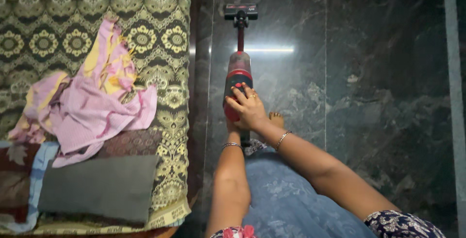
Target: The person assembles a cordless vacuum cleaner by attaching a red cylindrical dust bin component to the main motor unit and then clicking a vacuum head attachment onto the intake tube.
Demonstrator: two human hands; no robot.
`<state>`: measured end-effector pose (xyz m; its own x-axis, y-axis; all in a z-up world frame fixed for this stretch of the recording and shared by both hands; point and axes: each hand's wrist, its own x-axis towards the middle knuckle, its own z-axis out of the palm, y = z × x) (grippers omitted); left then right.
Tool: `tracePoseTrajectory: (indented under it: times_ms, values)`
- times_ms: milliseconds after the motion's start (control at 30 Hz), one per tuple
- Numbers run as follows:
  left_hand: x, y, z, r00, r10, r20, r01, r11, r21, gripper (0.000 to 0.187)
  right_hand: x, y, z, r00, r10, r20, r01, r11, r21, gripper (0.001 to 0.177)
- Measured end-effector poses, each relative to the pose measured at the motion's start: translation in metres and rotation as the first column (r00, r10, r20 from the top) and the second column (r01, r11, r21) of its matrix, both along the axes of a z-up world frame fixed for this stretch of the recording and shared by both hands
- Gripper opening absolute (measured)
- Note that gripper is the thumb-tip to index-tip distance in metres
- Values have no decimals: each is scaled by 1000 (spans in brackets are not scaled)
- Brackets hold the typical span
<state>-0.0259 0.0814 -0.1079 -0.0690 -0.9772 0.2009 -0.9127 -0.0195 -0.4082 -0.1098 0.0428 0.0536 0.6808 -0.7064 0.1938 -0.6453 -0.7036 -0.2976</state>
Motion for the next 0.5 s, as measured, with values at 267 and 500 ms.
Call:
tracePoseTrajectory:
  times_ms: [267, 500]
  values:
    - [-1, -107, 15, 717, 252, -650, -147, 966, 212, 62, -4, -93, 5, 1000, -4, -2, 4, 999, 48, 97]
    - [2, -177, 66, 136, 658, -741, -340, 733, 589, 66, -23, -188, -22, 917, 2, 399, -48, 993, 106, 116]
